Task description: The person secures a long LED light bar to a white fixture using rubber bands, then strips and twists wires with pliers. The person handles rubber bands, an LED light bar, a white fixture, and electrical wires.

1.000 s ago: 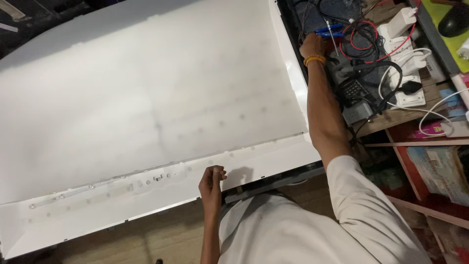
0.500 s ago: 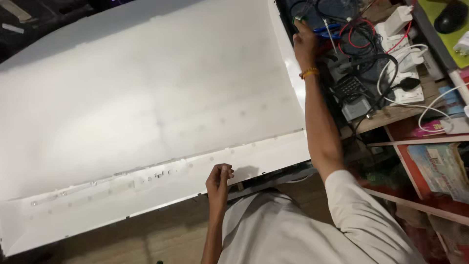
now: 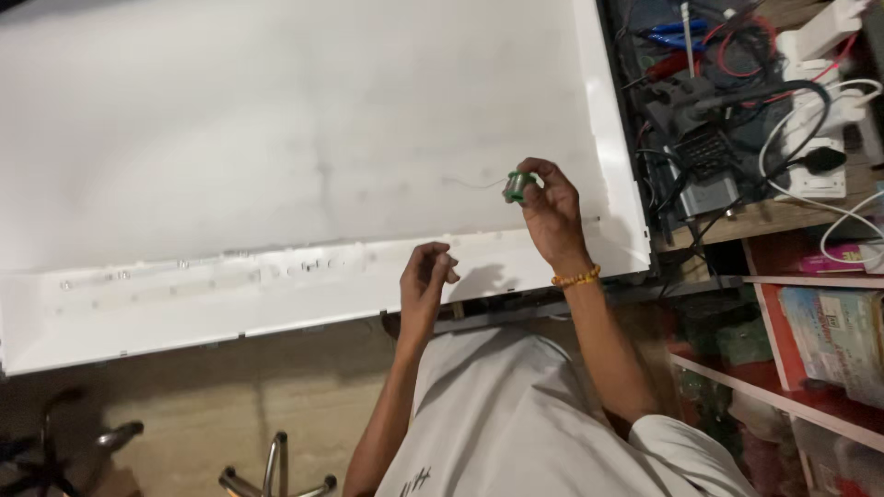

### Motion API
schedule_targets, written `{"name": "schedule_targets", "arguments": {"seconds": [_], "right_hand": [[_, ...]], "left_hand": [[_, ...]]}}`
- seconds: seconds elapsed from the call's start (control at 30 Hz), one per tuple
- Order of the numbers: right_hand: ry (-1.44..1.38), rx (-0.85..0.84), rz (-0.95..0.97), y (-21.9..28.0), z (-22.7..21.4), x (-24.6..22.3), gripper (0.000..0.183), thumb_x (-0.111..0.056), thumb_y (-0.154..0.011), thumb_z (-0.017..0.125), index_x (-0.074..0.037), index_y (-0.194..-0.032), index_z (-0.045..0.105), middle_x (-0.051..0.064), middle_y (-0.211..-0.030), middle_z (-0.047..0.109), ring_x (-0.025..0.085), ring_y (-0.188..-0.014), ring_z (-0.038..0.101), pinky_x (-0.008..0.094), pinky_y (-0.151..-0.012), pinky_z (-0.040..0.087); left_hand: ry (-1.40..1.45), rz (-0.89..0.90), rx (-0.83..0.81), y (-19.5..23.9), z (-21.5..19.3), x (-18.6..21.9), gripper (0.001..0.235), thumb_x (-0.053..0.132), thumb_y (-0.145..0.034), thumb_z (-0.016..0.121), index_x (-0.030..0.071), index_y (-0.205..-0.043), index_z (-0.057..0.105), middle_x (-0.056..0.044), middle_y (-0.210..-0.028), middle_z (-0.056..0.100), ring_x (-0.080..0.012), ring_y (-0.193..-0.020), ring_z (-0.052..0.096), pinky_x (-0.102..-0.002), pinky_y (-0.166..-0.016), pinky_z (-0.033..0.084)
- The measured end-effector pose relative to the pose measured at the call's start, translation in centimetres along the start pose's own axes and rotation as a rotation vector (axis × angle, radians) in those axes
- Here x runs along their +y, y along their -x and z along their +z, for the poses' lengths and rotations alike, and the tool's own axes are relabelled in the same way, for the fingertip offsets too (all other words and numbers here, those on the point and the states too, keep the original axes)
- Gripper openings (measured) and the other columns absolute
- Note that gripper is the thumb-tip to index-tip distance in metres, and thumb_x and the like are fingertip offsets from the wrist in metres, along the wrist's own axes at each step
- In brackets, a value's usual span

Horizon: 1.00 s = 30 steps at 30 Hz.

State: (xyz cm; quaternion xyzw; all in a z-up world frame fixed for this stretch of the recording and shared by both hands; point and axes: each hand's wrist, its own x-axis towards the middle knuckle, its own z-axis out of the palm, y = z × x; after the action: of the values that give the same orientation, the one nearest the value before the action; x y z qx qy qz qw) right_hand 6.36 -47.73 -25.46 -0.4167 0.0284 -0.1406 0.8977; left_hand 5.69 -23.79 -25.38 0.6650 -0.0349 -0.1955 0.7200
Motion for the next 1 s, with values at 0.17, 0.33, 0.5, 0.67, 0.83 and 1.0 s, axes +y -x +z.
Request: {"name": "schedule_targets", "arguments": {"seconds": [0.17,0.33,0.5,0.67,0.83,1.0], "right_hand": [[0.247,-0.012,-0.075,4.5,1.2,3.1,0.024,0.004,-0.099,0.068,-0.002,-0.121,0.060,0.008,-0.138,0.054,0.027,-0.130,0.063,0.041,-0.113,0.053],[0.175,-0.040,-0.085,5.7,2.9,5.0,0.028,0.008,-0.100,0.070,-0.006,-0.120,0.056,0.010,-0.137,0.058,0.025,-0.137,0.060,0.041,-0.119,0.051],[0.557,-0.117,-0.098,5.4,3.4,4.4,0.036,0.002,-0.096,0.073,-0.002,-0.127,0.056,0.014,-0.141,0.057,0.021,-0.137,0.054,0.038,-0.119,0.044],[0.340,-0.082,0.234,3.7,4.8,2.9,0.028,-0.026,-0.107,0.057,-0.002,-0.121,0.061,0.011,-0.111,0.069,0.017,-0.104,0.069,0.031,-0.091,0.057],[0.501,-0.188,0.356,1.9,7.1,2.6,0.023,-0.023,-0.103,0.065,0.000,-0.103,0.067,0.004,-0.080,0.070,0.010,-0.074,0.067,0.026,-0.071,0.056],[0.503,-0.199,0.303,2.2,8.1,2.4,0.021,-0.021,-0.102,0.066,-0.001,-0.097,0.069,0.001,-0.074,0.063,0.008,-0.068,0.057,0.025,-0.064,0.050]], "left_hand": [[0.036,-0.028,-0.074,-0.4,1.1,0.3,0.040,0.023,-0.104,0.063,-0.007,-0.130,0.057,-0.014,-0.109,0.065,-0.0172,-0.095,0.065,-0.033,-0.085,0.056],[0.245,0.013,-0.189,-1.1,2.4,0.9,0.055,0.019,-0.102,0.064,-0.004,-0.148,0.046,-0.017,-0.139,0.061,-0.0189,-0.129,0.061,-0.038,-0.104,0.056],[0.233,0.090,-0.084,-1.8,1.3,1.1,0.046,0.002,-0.098,0.071,-0.006,-0.141,0.057,-0.017,-0.129,0.066,-0.0207,-0.117,0.066,-0.036,-0.100,0.057],[-0.296,0.605,0.039,-3.5,-0.8,2.7,0.044,-0.006,-0.092,0.076,0.002,-0.132,0.062,-0.011,-0.130,0.064,-0.0216,-0.116,0.071,-0.034,-0.100,0.063],[-0.511,0.703,0.090,-4.4,-1.8,4.4,0.047,-0.008,-0.086,0.079,0.006,-0.129,0.064,-0.010,-0.130,0.065,-0.0227,-0.112,0.071,-0.032,-0.094,0.062],[-0.436,0.675,0.097,-4.3,-3.1,4.4,0.043,-0.005,-0.089,0.079,0.006,-0.128,0.065,-0.010,-0.128,0.067,-0.0218,-0.113,0.073,-0.033,-0.097,0.064]]}}
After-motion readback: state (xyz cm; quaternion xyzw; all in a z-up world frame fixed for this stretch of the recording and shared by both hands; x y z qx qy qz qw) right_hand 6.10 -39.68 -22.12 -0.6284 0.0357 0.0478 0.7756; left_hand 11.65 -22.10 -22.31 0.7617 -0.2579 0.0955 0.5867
